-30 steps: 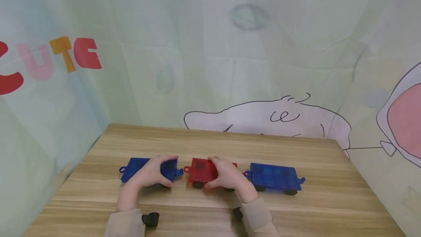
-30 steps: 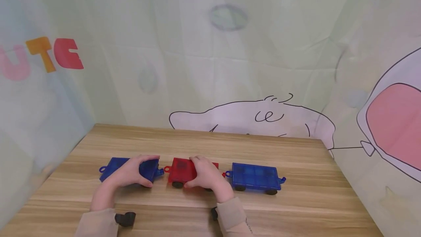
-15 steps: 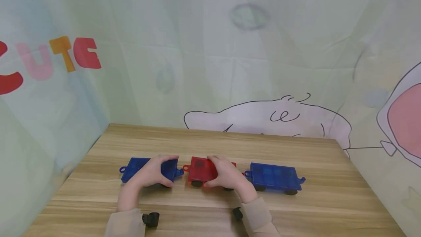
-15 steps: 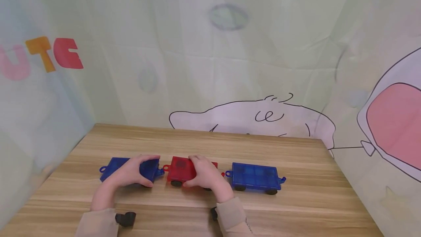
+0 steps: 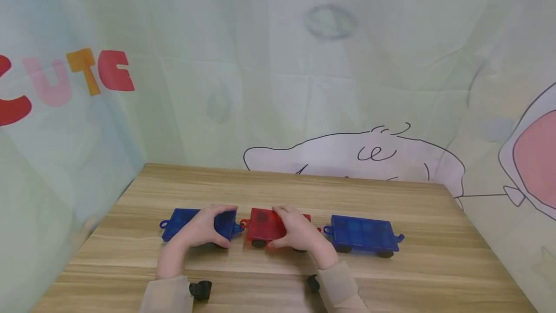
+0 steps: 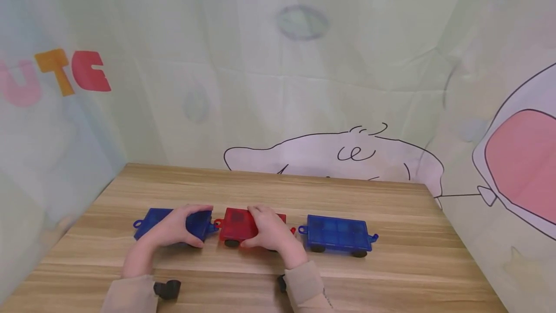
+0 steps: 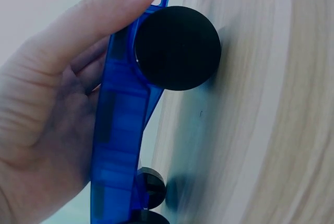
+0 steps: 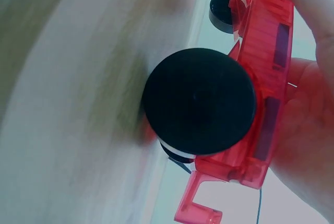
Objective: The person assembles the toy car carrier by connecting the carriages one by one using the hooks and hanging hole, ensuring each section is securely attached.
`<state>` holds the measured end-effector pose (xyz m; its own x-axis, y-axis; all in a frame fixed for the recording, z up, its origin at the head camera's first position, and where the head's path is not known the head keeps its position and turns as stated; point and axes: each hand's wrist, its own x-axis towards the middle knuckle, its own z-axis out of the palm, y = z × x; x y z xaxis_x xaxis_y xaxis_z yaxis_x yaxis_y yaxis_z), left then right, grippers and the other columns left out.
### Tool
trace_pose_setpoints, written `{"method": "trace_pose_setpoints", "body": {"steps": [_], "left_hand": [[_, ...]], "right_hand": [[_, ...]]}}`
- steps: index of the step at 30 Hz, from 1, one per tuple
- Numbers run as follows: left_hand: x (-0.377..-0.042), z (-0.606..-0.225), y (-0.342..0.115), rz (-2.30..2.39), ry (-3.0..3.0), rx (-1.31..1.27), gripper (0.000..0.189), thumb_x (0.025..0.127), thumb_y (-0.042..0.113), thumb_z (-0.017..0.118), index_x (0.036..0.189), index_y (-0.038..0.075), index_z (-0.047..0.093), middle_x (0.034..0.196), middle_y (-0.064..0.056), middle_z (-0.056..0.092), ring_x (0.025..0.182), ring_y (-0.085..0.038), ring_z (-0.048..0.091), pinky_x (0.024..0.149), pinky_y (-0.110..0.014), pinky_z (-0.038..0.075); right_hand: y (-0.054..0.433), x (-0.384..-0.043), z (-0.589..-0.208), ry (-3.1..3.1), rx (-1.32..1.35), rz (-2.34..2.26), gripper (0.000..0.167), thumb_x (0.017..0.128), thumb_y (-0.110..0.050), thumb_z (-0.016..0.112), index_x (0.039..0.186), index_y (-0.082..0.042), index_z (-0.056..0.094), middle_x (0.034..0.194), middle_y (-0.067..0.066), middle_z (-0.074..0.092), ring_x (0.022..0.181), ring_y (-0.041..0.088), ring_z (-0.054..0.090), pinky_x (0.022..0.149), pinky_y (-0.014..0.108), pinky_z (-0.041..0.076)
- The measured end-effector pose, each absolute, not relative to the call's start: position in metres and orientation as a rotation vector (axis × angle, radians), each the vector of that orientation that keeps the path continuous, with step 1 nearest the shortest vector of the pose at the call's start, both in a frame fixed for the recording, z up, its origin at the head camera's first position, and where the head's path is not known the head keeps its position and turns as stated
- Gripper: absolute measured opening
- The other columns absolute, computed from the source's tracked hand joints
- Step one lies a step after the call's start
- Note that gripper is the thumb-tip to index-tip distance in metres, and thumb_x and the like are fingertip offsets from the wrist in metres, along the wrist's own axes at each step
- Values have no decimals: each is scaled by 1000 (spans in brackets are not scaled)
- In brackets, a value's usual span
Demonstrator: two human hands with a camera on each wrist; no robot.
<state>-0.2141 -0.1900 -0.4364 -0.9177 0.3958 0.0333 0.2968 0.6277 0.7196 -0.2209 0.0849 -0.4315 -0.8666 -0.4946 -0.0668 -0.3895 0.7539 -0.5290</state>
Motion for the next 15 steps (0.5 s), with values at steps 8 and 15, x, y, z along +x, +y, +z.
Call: {"method": "trace_pose_setpoints", "body": {"steps": [8, 15], "left_hand": [[-214, -436, -188, 1155, 2720, 559, 84, 64, 19, 91, 137, 2, 53, 140, -21, 53, 132, -45, 44, 106, -62, 37], [-214, -436, -188, 1148, 2722, 560, 84, 64, 18, 91, 137, 2, 54, 140, -21, 53, 132, -45, 44, 105, -62, 38]], "right_hand": [[84, -221, -433, 2757, -726, -730, 86, 77, -37, 82, 147, -8, 43, 148, 13, 47, 134, 32, 44, 106, 52, 45], [83, -221, -432, 2756, -728, -712, 87, 76, -38, 83, 147, -7, 43, 147, 13, 47, 133, 32, 45, 105, 51, 45]]}}
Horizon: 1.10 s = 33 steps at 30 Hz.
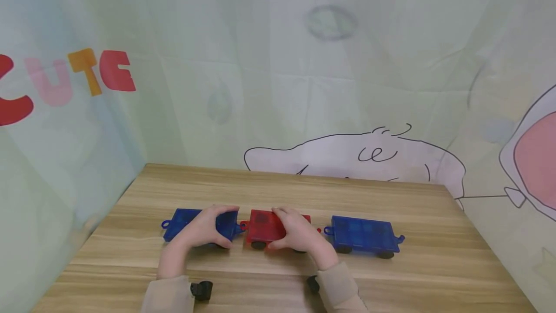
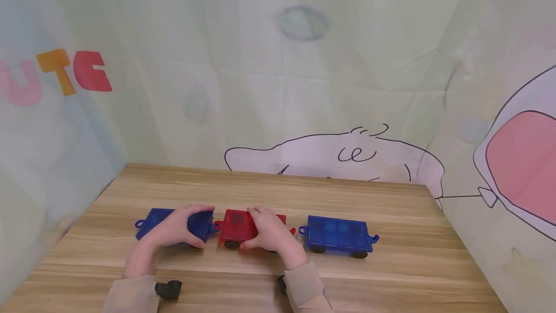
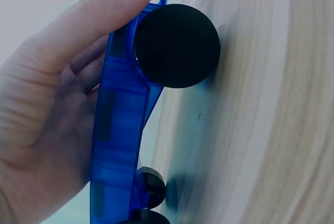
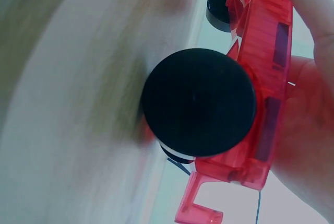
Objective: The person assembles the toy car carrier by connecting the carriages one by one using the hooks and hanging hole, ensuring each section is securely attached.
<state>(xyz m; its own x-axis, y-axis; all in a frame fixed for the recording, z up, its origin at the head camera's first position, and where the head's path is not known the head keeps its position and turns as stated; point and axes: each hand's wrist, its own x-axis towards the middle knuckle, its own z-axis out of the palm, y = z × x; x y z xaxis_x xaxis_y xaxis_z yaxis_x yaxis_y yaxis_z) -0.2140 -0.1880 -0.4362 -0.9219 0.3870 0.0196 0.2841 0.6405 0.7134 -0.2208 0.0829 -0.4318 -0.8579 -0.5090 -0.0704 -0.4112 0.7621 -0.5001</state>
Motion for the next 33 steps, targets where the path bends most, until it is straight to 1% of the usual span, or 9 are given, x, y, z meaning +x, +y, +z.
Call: {"method": "trace_pose_setpoints", "body": {"steps": [14, 33], "left_hand": [[-213, -435, -188, 1164, 2715, 566, 85, 63, 19, 91, 137, 2, 54, 141, -21, 53, 133, -45, 43, 106, -62, 37], [-214, -435, -188, 1163, 2720, 568, 86, 63, 20, 91, 138, 1, 53, 141, -22, 53, 133, -45, 43, 107, -62, 37]], "right_hand": [[82, -219, -430, 2756, -742, -677, 87, 78, -40, 81, 148, -7, 41, 148, 14, 46, 135, 31, 44, 107, 50, 43], [82, -222, -435, 2757, -789, -655, 87, 79, -40, 81, 147, -3, 41, 149, 15, 45, 137, 31, 44, 110, 48, 41]]}}
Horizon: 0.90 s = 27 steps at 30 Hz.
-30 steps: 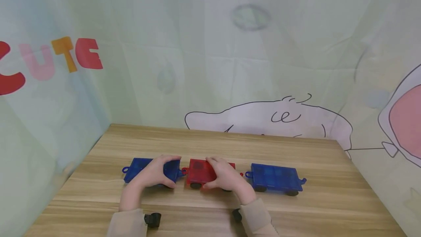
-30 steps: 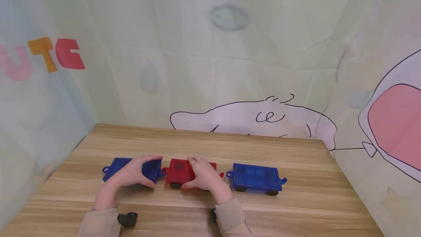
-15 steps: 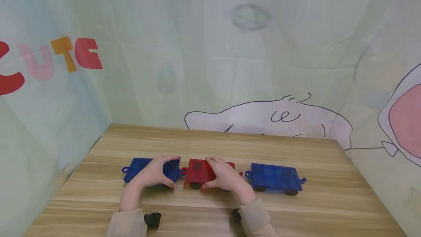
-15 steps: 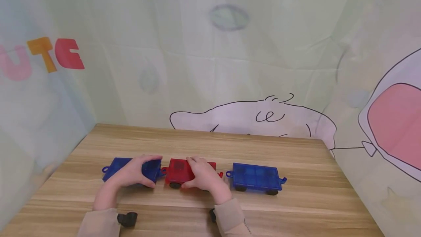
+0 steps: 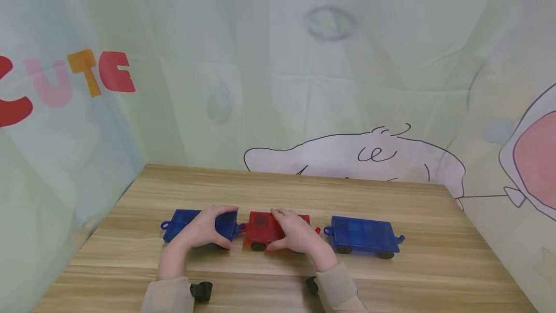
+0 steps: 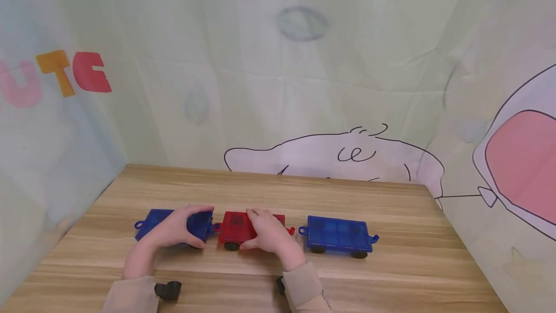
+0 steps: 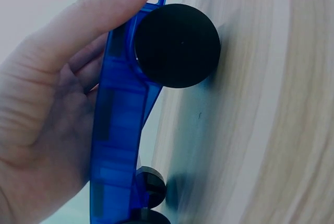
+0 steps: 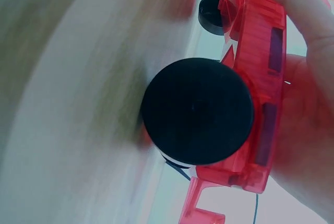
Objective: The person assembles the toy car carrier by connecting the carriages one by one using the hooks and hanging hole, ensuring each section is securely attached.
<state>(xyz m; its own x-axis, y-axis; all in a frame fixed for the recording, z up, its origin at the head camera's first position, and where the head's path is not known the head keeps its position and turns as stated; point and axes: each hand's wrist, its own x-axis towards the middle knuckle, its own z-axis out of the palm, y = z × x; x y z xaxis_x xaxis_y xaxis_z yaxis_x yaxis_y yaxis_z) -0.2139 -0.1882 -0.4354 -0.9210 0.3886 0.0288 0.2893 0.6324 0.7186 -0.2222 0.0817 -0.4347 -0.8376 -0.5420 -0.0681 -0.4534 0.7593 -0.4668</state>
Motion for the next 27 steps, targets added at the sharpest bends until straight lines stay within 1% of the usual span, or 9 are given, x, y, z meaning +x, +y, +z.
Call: {"method": "trace_pose_setpoints", "body": {"steps": [13, 18, 23, 25, 27], "left_hand": [[-215, -437, -191, 1157, 2732, 586, 87, 62, 21, 92, 138, 1, 53, 141, -21, 53, 132, -45, 44, 107, -61, 37], [-215, -437, -192, 1157, 2737, 606, 87, 62, 21, 92, 137, 0, 53, 140, -22, 53, 132, -46, 44, 106, -62, 37], [-214, -437, -192, 1162, 2738, 607, 87, 62, 20, 92, 137, -1, 53, 139, -23, 53, 131, -46, 44, 106, -62, 37], [-214, -437, -191, 1169, 2731, 580, 87, 62, 20, 92, 137, -1, 52, 140, -22, 53, 132, -46, 43, 107, -62, 36], [-213, -436, -192, 1168, 2727, 559, 87, 62, 20, 91, 138, 0, 52, 141, -22, 52, 133, -46, 42, 107, -63, 36]], "right_hand": [[80, -221, -435, 2782, -809, -607, 87, 78, -41, 81, 147, -4, 42, 149, 14, 46, 137, 30, 44, 111, 46, 41], [80, -220, -434, 2792, -856, -568, 88, 79, -42, 80, 146, -2, 42, 148, 15, 47, 137, 32, 44, 112, 47, 39], [78, -220, -434, 2786, -856, -547, 88, 79, -44, 79, 148, -4, 41, 152, 15, 43, 142, 32, 38, 117, 48, 30], [78, -220, -435, 2776, -840, -558, 88, 80, -44, 78, 148, -4, 40, 154, 13, 40, 145, 29, 34, 120, 47, 26], [78, -220, -435, 2769, -828, -570, 89, 80, -44, 78, 149, -5, 39, 155, 12, 39, 147, 28, 30, 120, 47, 24]]}}
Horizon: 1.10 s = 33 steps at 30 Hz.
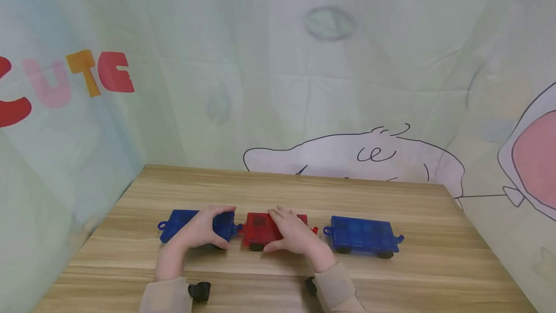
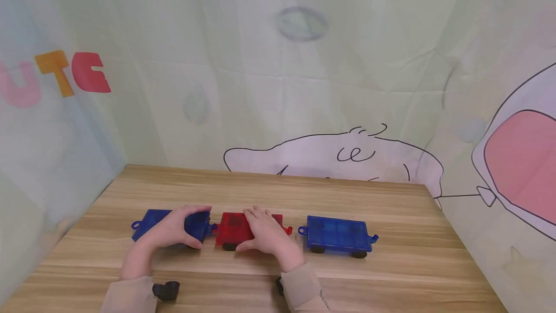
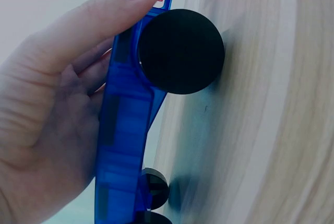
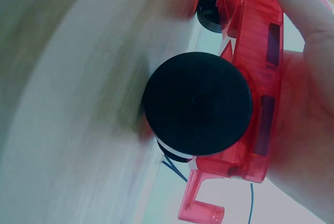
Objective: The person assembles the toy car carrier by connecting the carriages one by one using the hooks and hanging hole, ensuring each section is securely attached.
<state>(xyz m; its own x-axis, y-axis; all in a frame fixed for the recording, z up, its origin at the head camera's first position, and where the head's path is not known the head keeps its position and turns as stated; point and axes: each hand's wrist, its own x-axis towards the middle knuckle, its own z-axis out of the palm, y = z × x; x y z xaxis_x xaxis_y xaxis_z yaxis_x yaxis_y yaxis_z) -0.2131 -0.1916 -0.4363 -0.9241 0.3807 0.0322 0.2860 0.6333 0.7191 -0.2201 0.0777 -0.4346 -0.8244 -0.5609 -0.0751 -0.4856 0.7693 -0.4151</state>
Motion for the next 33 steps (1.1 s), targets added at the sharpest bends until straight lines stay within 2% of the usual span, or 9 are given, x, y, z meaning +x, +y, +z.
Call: {"method": "trace_pose_setpoints", "body": {"steps": [6, 25, 33], "left_hand": [[-213, -436, -193, 1161, 2728, 551, 88, 62, 19, 91, 138, 1, 51, 142, -22, 51, 133, -46, 42, 106, -63, 35], [-209, -431, -196, 1096, 2735, 540, 90, 60, 9, 89, 140, 2, 49, 142, -25, 48, 131, -48, 39, 103, -64, 38], [-207, -425, -195, 1097, 2732, 562, 93, 61, 14, 90, 142, 2, 47, 143, -26, 47, 130, -48, 39, 101, -64, 40]], "right_hand": [[78, -219, -433, 2758, -807, -598, 91, 79, -45, 79, 150, -6, 38, 156, 10, 37, 148, 27, 27, 121, 46, 22], [83, -220, -432, 2780, -863, -592, 95, 74, -41, 84, 148, 0, 39, 153, 15, 41, 145, 29, 34, 121, 48, 23], [89, -220, -425, 2729, -847, -700, 94, 75, -38, 84, 148, 0, 37, 153, 17, 39, 144, 33, 33, 120, 50, 22]]}}
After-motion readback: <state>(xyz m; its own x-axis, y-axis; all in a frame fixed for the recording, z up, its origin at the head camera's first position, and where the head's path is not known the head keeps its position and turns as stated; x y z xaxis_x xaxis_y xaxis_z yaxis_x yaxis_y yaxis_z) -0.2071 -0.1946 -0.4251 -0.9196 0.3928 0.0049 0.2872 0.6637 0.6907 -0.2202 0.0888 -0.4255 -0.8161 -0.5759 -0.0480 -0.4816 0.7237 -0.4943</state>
